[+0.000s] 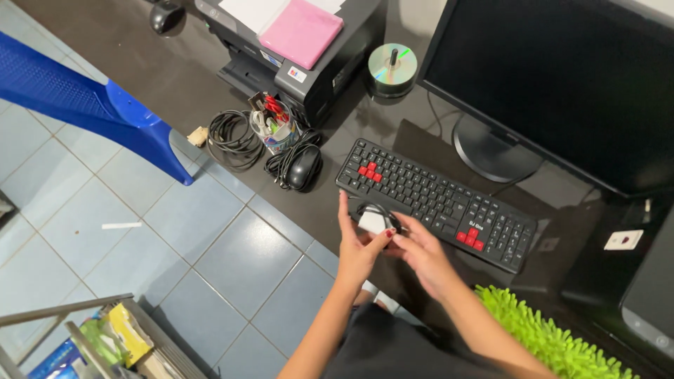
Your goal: Organizing cables and dusting office equipment on a desk.
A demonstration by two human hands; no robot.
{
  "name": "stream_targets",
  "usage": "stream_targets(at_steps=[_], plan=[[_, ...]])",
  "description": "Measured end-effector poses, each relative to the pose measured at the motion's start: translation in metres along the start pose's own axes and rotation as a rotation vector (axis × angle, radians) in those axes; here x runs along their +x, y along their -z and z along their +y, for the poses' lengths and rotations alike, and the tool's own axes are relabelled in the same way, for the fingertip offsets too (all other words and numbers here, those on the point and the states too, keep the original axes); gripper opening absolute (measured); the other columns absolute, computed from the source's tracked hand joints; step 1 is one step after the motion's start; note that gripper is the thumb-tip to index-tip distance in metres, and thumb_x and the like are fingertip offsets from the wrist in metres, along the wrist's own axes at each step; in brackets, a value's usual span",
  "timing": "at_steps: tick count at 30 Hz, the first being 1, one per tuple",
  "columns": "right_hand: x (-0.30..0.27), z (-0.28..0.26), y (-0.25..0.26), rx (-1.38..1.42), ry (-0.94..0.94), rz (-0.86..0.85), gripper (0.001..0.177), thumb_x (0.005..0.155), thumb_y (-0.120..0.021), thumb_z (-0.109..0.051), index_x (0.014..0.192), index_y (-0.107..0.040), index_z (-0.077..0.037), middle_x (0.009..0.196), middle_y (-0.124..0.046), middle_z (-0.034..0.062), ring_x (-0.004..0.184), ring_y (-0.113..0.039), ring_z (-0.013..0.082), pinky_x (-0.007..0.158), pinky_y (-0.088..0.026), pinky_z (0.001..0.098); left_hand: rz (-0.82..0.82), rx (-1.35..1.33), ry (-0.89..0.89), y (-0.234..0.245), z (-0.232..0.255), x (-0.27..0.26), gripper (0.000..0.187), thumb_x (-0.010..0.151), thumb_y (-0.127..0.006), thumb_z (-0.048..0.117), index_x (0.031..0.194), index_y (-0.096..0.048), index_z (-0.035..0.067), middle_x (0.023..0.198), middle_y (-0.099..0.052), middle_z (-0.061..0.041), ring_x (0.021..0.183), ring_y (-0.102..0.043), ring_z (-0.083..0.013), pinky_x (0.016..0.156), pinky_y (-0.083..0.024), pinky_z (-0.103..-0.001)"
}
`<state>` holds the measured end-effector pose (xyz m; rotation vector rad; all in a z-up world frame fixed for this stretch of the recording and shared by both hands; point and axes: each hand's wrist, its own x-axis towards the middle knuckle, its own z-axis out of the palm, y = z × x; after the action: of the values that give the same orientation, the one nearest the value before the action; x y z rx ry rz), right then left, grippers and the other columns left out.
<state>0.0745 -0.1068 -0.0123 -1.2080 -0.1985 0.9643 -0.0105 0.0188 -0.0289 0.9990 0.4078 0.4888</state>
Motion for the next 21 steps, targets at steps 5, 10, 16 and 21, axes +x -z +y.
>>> stream_targets(at_steps=[5,10,16,21], plan=[[0.018,0.0,-0.017,0.078,-0.024,-0.039,0.048,0.098,-0.056,-0.01,0.145,-0.051,-0.007,0.131,-0.064,0.0095,0.118,-0.062,0.02,0.096,-0.055,0.0403,0.141,0.263,-0.077,0.014,-0.005,0.005,0.106,0.092,-0.072,0.001,0.168,0.001,0.017,0.133,-0.057,-0.024,0.108,-0.064,-0.0232,0.093,-0.055,-0.033],[0.049,0.004,-0.048,0.143,-0.032,-0.058,0.044,0.1,-0.057,-0.01,0.144,-0.051,-0.006,0.128,-0.063,0.0099,0.118,-0.062,0.0206,0.095,-0.054,0.0417,0.19,0.49,-0.218,0.047,-0.004,0.018,0.102,0.098,-0.07,0.003,0.168,0.004,0.014,0.15,-0.041,-0.021,0.129,-0.05,-0.0268,0.11,-0.042,-0.037],[0.122,-0.009,-0.104,0.162,0.001,-0.089,0.044,0.097,-0.059,-0.006,0.14,-0.053,-0.005,0.124,-0.065,0.0116,0.11,-0.067,0.0224,0.092,-0.056,0.0417,0.115,0.199,-0.072,0.102,0.049,0.069,0.109,0.093,-0.067,0.011,0.166,0.014,0.02,0.139,-0.051,-0.022,0.117,-0.055,-0.0238,0.096,-0.05,-0.034],[0.221,-0.027,-0.129,0.0,0.109,-0.082,0.044,0.095,-0.062,0.001,0.139,-0.055,0.002,0.115,-0.068,0.0128,0.096,-0.069,0.0208,0.083,-0.058,0.0358,0.235,0.391,-0.092,0.173,0.054,0.122,0.105,0.088,-0.072,0.006,0.163,0.001,0.018,0.146,-0.041,-0.017,0.116,-0.053,-0.0241,0.092,-0.053,-0.038]])
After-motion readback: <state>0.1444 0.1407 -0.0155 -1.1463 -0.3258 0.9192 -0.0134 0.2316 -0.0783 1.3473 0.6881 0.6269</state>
